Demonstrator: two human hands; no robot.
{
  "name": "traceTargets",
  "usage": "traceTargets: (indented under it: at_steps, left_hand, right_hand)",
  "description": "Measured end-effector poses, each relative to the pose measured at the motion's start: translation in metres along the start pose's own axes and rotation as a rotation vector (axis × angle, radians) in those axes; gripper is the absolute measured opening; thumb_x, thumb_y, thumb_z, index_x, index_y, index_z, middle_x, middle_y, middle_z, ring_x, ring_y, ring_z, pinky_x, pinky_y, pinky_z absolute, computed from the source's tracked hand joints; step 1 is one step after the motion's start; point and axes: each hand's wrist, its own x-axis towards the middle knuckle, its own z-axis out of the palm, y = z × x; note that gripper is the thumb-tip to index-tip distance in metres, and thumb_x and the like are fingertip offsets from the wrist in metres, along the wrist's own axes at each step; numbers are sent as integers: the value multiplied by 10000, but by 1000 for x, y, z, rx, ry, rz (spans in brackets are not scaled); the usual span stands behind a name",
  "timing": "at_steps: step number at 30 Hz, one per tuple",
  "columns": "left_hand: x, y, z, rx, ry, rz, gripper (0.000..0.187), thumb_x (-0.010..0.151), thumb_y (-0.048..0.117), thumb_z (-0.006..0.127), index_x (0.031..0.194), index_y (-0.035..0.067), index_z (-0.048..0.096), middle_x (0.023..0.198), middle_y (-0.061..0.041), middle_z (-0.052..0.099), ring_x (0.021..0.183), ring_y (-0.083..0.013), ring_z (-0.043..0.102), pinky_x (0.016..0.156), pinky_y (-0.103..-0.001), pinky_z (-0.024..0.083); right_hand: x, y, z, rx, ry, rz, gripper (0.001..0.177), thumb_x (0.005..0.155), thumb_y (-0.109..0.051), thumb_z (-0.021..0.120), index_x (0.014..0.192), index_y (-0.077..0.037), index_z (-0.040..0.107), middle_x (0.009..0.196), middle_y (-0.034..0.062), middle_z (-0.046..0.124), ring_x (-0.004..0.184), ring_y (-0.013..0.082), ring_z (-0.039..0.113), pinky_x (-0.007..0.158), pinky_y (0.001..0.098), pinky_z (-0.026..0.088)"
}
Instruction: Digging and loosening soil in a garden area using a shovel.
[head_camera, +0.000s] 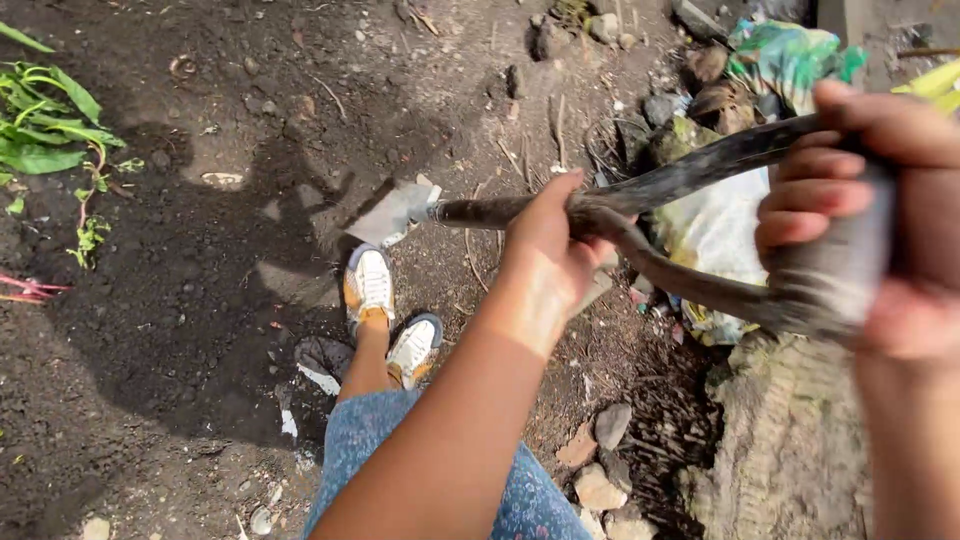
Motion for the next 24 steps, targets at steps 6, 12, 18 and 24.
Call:
traceTargets:
  at_steps: [6,12,18,24]
  left_hand:
    - [24,153,-100,679,-116,-233,346,630,373,606,682,48,710,559,-178,688,398,-328,613,331,-452,495]
    - [127,104,-221,195,163,-161,168,808,207,682,739,99,574,709,-94,642,608,-253,630,553,-418,538]
    - [193,-5,-222,210,400,-22,150,913,197,608,888,53,573,696,-103,590,597,-269,604,588,-450,555]
    - [175,-32,-129,385,788,115,169,921,57,635,1036,-35,553,731,-106,634,619,-249,650,653,-430,574]
  right_hand:
    - [87,208,98,-367,461,-205,214,837,-77,590,654,-17,497,496,125,531,375,254,511,368,442,433]
    - [54,224,47,-193,388,-99,243,883,-76,582,678,-8,471,541,98,497,403,230,486,396,416,438]
    - [57,175,-66,-165,661,108,128,840,-102,546,738,-37,504,570,79,436,433,214,426,450,422,425]
    - [83,157,-174,302,649,121,162,836,-82,545,729,-120,429,601,0,430,445,132,402,477,323,399]
